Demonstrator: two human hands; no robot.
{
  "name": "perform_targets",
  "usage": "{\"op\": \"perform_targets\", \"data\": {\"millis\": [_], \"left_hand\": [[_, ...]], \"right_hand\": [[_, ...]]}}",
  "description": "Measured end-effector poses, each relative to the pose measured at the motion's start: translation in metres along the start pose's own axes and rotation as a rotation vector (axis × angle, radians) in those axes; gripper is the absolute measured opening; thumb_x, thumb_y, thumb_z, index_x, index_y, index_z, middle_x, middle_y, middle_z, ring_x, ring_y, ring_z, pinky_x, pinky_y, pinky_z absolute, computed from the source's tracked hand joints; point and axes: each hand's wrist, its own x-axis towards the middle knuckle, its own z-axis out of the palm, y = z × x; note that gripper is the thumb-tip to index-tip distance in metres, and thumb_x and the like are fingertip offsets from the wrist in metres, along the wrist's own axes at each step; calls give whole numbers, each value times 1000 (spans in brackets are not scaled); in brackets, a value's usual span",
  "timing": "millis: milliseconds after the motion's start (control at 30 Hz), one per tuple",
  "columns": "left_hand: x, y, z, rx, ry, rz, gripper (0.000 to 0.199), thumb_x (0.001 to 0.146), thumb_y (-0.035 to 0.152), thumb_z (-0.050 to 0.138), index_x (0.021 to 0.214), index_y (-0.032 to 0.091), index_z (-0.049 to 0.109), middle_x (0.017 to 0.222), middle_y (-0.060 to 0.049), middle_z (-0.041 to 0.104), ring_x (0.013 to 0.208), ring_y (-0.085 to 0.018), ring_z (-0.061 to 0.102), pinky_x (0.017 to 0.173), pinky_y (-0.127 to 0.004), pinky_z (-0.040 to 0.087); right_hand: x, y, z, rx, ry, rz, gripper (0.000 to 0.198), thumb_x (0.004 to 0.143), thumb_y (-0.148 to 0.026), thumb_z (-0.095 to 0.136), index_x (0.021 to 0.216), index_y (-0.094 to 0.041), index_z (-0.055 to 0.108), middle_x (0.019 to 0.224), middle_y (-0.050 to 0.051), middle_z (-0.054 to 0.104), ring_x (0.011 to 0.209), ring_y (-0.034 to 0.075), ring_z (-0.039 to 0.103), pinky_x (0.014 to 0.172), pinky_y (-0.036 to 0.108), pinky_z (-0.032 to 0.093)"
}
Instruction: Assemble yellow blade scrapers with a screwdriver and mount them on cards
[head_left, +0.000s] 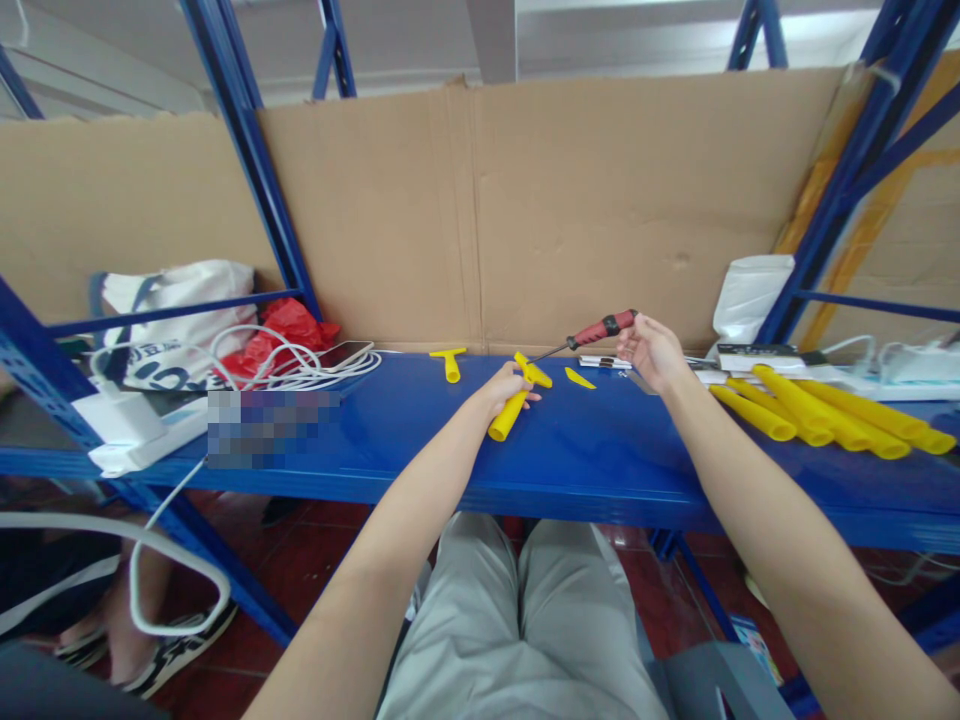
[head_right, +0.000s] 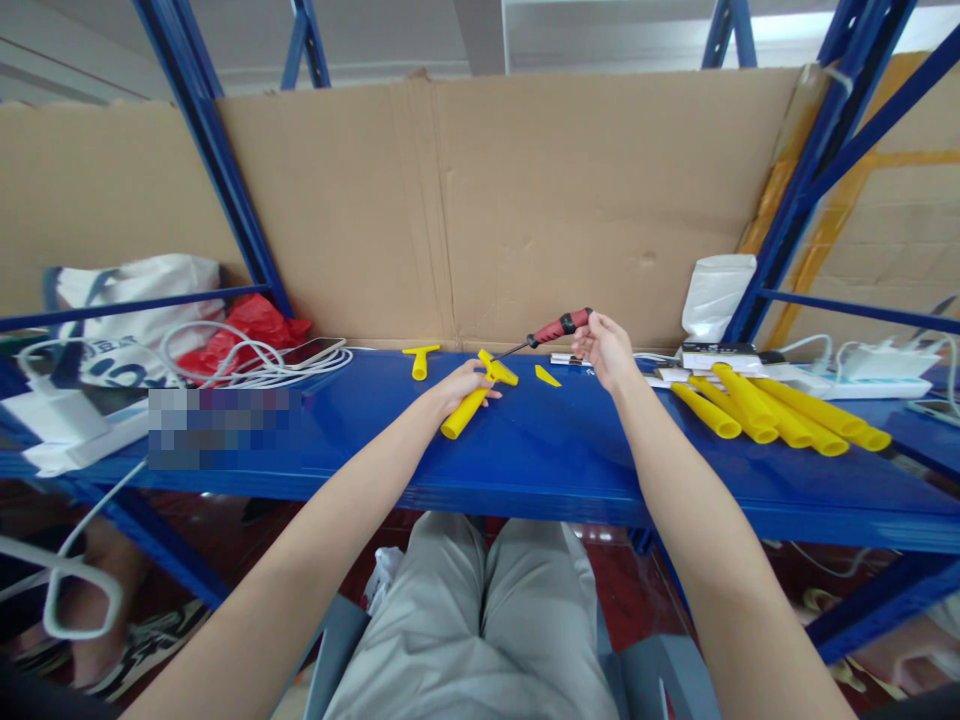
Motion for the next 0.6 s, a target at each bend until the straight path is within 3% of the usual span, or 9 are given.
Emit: {"op": "perform_targets", "data": {"millis": [433,600], "left_hand": [[-4,2,1,-2,17,-11,46,82,-4,45,122,17,37,113,-12,62,57,-9,64,41,-15,42],[-3,2,0,4,9,-13,47,82,-4,44,123,17,37,118,-14,60,60,-10,66,42,-16,43]], "right_hand": [[-3,0,6,16,64,-3,49,54,-51,80,63,-20,43,44,-9,45,38,6,44,36,18,36],[-4,-1,7,1,59,-1,46,56,-53,78,67,-21,47,41,-9,41,36,6,42,35,18,35]]}}
